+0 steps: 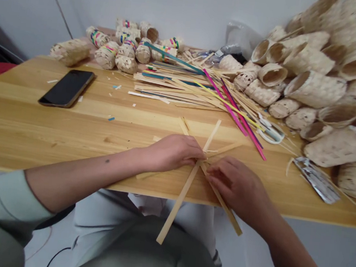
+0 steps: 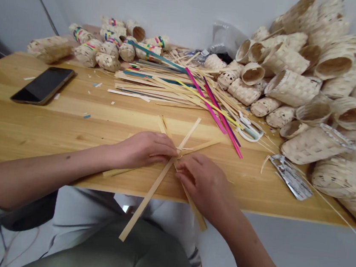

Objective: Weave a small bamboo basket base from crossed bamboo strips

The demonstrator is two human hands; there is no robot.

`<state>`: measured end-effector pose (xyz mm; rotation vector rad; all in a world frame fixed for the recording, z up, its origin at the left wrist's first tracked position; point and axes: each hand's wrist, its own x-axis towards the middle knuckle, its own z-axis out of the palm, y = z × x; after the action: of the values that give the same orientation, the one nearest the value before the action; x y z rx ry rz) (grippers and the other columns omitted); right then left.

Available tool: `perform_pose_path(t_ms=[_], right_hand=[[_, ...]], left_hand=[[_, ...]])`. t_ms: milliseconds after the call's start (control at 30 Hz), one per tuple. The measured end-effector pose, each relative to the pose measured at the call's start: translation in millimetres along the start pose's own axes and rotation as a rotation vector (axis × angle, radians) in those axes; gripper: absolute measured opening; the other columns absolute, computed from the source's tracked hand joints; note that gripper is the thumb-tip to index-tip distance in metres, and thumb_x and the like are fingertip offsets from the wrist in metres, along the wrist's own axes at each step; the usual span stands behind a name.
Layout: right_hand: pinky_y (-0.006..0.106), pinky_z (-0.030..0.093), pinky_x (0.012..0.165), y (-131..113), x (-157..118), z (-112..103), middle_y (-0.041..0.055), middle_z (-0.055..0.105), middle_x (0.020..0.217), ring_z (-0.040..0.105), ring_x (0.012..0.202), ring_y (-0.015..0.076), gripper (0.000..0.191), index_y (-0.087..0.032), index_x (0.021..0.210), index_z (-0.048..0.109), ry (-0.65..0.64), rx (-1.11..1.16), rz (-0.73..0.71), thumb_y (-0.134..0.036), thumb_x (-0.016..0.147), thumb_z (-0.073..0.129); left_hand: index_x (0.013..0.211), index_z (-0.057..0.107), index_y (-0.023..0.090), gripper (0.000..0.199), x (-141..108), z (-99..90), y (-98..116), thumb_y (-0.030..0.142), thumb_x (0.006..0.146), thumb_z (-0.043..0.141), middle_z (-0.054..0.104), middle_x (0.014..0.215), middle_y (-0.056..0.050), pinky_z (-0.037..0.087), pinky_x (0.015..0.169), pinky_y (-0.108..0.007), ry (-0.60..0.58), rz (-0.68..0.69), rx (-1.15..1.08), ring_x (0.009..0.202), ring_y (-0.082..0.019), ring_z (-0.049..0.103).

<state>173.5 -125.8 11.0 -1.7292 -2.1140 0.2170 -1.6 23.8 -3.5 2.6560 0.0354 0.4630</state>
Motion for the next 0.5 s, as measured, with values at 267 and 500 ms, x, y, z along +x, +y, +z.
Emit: perform_pose_path(t_ms=[267,500], right_hand=[[0.037,0.049,0.074,-24,-11,9,0.0072,0.063,0.102,0.058,0.093,0.0239,0.026,-0.021,0.106,0.057,-0.048,-0.078,-0.081,-0.034,0.085,0.066],[0.040,0.043,0.086,-27,-10,19,0.0034,0.066,0.108,0.054,0.107,0.0235,0.018,-0.028,0.109,0.063,-0.056,-0.174,-0.291,-0.024,0.094,0.053]], left_hand=[[0.102,0.068,0.016,0.020,7,-10.5,2,0.011,0.086,0.057,0.072,0.103,-0.006,0.049,0.087,-0.029,-0.070,0.013,-0.030,0.099,-0.018,0.063],[0.103,0.068,0.016,0.021,9,-11.8,-3,0.011,0.085,0.059,0.071,0.104,-0.007,0.049,0.086,-0.029,-0.105,0.031,0.001,0.100,-0.019,0.063]])
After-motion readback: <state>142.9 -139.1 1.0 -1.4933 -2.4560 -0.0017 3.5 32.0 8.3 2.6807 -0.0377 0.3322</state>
